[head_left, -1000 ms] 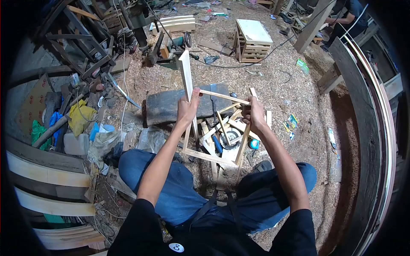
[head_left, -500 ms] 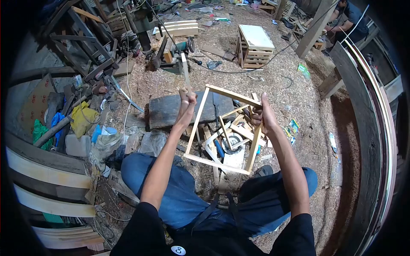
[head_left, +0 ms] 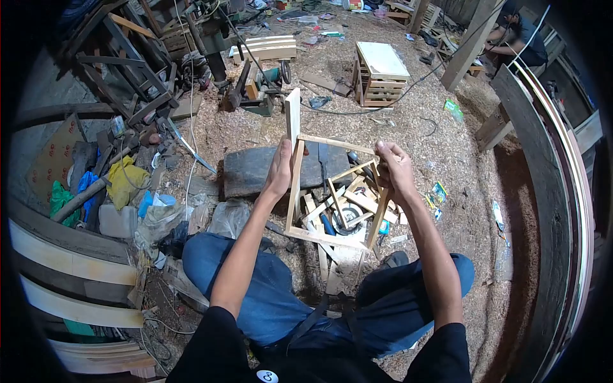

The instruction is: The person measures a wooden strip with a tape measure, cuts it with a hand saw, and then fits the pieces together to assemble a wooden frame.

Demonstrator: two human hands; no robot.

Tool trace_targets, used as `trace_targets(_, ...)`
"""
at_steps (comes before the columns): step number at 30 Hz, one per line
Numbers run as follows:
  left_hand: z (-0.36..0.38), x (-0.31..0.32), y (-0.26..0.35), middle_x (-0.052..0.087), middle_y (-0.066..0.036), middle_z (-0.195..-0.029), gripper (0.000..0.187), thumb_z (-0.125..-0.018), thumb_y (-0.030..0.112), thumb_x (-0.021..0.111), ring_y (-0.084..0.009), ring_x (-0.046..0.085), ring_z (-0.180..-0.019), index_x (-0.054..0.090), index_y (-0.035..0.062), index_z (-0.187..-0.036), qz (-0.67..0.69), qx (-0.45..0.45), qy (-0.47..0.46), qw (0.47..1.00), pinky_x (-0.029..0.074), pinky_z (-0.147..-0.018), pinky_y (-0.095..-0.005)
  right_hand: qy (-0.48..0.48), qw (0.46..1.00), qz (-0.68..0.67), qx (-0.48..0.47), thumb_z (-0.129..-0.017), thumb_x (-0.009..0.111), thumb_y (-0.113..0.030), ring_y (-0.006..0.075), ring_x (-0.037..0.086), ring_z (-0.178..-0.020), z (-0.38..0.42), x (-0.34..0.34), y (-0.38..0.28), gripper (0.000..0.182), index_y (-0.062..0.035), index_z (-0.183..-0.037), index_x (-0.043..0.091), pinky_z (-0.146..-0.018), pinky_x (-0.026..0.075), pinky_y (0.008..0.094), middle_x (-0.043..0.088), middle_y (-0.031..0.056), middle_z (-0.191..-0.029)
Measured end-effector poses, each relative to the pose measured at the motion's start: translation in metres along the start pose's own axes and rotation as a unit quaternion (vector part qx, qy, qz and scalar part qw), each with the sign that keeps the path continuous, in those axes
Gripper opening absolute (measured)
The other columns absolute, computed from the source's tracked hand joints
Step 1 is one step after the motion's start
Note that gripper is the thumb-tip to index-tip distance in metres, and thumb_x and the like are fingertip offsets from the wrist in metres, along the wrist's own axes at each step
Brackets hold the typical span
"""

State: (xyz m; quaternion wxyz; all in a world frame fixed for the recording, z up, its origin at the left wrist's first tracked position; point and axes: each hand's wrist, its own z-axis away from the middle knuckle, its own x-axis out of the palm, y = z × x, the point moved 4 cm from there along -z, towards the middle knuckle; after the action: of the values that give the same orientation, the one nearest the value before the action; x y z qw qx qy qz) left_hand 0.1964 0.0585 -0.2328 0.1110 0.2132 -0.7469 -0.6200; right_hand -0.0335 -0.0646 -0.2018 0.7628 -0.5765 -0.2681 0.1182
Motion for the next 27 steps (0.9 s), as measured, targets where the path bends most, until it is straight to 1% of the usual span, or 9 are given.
trace_targets(1,0.001,0.001,-0.001,0.062,-0.008,-0.096,0.068,-0.096,0.059,0.02,-0.0165,0.057,-0.094,0.057,0.0031,-0.107,0.0,-0.006,0.001,1.0,0.042,-0.086,-0.0326,0.0,1.0,0.0,0.001,-0.087,0.065,-0.035,0.0014,0.027,-0.04,0.0,-0.001,0.001,0.027,-0.0108,-0.088,0.053,-0.037,0.017,0.0204,0.034,-0.0096,-0.05)
trace_targets(8,0.004,0.0,-0.003,0.06,-0.008,-0.096,0.066,-0.097,0.056,0.022,-0.0155,0.054,-0.09,0.058,0.0006,-0.104,0.075,-0.029,0.039,0.996,0.042,-0.082,-0.03,-0.014,0.999,-0.024,-0.03,-0.088,0.065,-0.031,0.0013,0.026,-0.039,-0.002,0.0,0.004,0.025,-0.0108,-0.084,0.052,-0.036,0.017,0.0204,0.035,-0.0092,-0.05)
trace_targets(14,0.004,-0.004,-0.008,0.055,-0.003,-0.086,0.068,-0.095,0.059,0.024,-0.012,0.048,-0.081,0.054,0.0008,-0.112,0.017,-0.076,0.099,0.992,0.04,-0.077,-0.0274,-0.02,0.998,-0.059,-0.019,-0.089,0.064,-0.03,0.0009,0.026,-0.039,-0.005,0.002,0.011,0.027,-0.0126,-0.076,0.048,-0.036,0.017,0.02,0.035,-0.0095,-0.051)
trace_targets(17,0.002,-0.008,-0.004,0.047,0.001,-0.079,0.066,-0.095,0.061,0.026,-0.0093,0.043,-0.076,0.053,0.0037,-0.116,0.025,-0.027,0.097,0.995,0.039,-0.072,-0.0262,-0.004,0.997,-0.078,-0.011,-0.089,0.064,-0.03,0.001,0.027,-0.039,-0.008,-0.001,0.017,0.029,-0.0131,-0.074,0.045,-0.036,0.018,0.0199,0.036,-0.0091,-0.051)
trace_targets(19,0.003,-0.003,0.006,0.043,0.003,-0.076,0.059,-0.094,0.058,0.036,-0.0083,0.041,-0.073,0.053,0.0065,-0.117,0.015,-0.02,0.066,0.998,0.039,-0.069,-0.0252,0.004,0.996,-0.086,-0.014,-0.089,0.064,-0.03,0.0011,0.027,-0.039,-0.009,-0.002,0.017,0.029,-0.0133,-0.074,0.044,-0.036,0.018,0.0199,0.036,-0.0088,-0.051)
trace_targets(20,0.005,0.0,0.011,0.047,0.003,-0.08,0.055,-0.091,0.053,0.051,-0.0081,0.043,-0.075,0.054,0.0043,-0.115,0.026,-0.024,0.062,0.997,0.039,-0.067,-0.0249,0.008,0.997,-0.073,-0.026,-0.089,0.064,-0.029,0.0013,0.027,-0.039,-0.01,-0.004,0.016,0.029,-0.0135,-0.074,0.045,-0.035,0.019,0.0201,0.036,-0.0085,-0.051)
trace_targets(23,0.003,0.001,0.023,0.052,0.0,-0.087,0.053,-0.087,0.047,0.061,-0.0071,0.046,-0.08,0.055,0.0015,-0.113,0.004,0.047,0.048,0.998,0.039,-0.067,-0.0237,0.019,0.997,-0.047,-0.062,-0.089,0.064,-0.028,0.0015,0.028,-0.04,-0.008,-0.004,0.008,0.028,-0.0134,-0.074,0.045,-0.036,0.02,0.0199,0.038,-0.0078,-0.052)
trace_targets(25,0.004,-0.002,0.023,0.055,0.0,-0.087,0.058,-0.084,0.05,0.064,-0.0068,0.047,-0.08,0.056,-0.0007,-0.111,0.012,0.038,0.057,0.998,0.04,-0.067,-0.0239,0.023,0.995,-0.033,-0.087,-0.089,0.064,-0.028,0.0014,0.029,-0.04,-0.009,-0.005,0.005,0.028,-0.0132,-0.074,0.045,-0.036,0.02,0.0197,0.04,-0.0074,-0.054)
trace_targets(27,0.003,-0.003,0.016,0.056,0.001,-0.083,0.057,-0.084,0.051,0.063,-0.0073,0.048,-0.076,0.059,-0.0009,-0.109,-0.012,-0.009,0.005,1.0,0.042,-0.068,-0.0248,-0.02,0.989,-0.051,-0.136,-0.089,0.064,-0.024,0.0017,0.034,-0.046,-0.013,-0.009,0.006,0.024,-0.0117,-0.076,0.047,-0.04,0.025,0.0191,0.045,-0.0059,-0.059)
